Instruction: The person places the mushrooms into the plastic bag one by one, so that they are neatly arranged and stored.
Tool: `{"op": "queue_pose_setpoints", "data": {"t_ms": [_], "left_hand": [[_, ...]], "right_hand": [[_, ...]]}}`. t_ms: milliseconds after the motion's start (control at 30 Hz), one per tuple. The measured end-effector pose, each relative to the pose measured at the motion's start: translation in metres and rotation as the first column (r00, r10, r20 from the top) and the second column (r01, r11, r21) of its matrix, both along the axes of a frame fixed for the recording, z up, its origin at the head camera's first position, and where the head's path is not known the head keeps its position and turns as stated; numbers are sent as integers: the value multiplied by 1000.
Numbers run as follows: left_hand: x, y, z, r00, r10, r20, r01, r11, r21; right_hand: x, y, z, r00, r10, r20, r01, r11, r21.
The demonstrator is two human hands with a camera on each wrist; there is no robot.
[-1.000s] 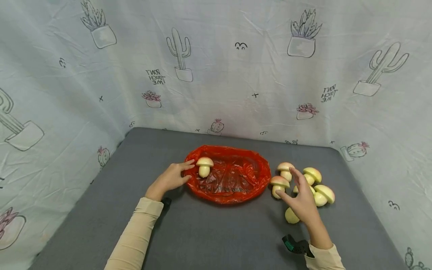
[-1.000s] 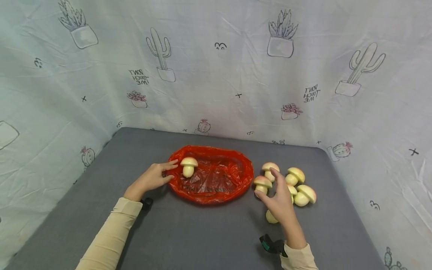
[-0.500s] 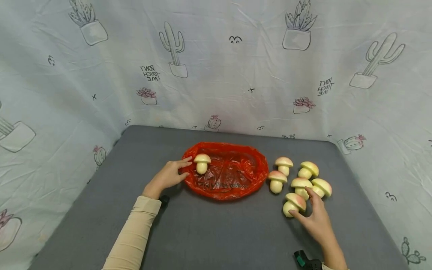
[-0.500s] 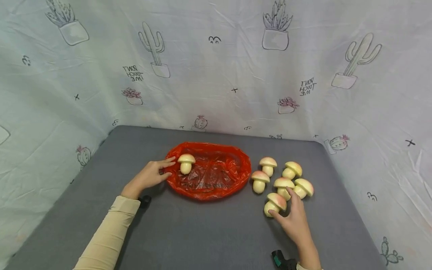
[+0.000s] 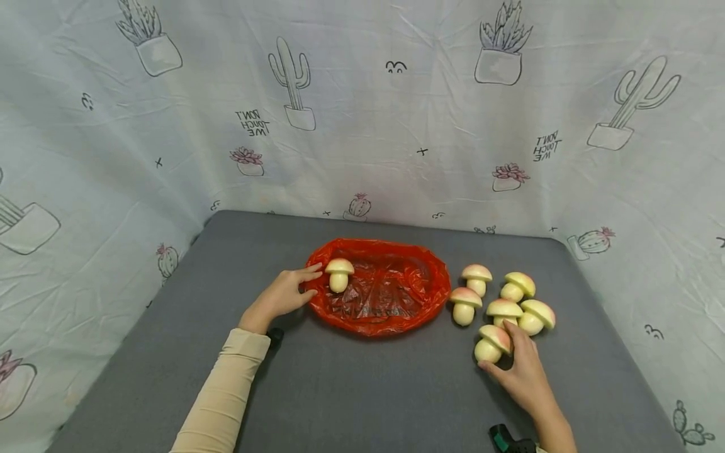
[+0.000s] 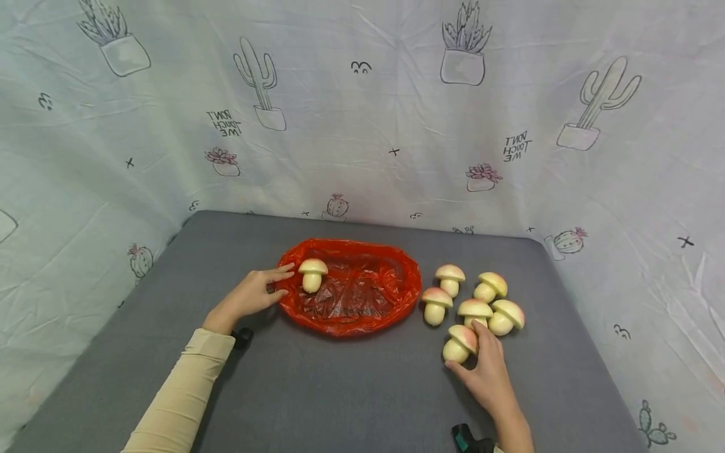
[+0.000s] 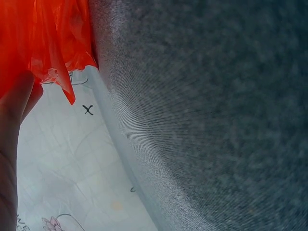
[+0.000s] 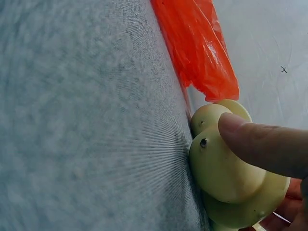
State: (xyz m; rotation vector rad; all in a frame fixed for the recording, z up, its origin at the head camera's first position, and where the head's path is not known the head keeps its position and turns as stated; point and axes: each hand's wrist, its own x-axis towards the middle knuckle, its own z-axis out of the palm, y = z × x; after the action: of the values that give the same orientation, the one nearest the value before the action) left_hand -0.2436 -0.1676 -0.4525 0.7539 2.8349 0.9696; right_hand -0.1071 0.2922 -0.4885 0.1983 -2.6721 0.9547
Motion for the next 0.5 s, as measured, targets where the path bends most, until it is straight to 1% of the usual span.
{"op": "queue_pose_setpoints", "data": {"t_ms": [133,267,500], "left_hand": [[1,0,1,1000,5,11,-5,1000,2],[2,0,1,1000,7,20,-7,1000,1],[1,0,1,1000,3,4,-3,1000,-1]], "right_hand": [[0,-2,-2,1000,3,-21,-3,1000,3],[1,-3,-2,1000,2,-22,-2,1000,13],[0,-4,-3,1000,0,-30,1,1000,26]]}}
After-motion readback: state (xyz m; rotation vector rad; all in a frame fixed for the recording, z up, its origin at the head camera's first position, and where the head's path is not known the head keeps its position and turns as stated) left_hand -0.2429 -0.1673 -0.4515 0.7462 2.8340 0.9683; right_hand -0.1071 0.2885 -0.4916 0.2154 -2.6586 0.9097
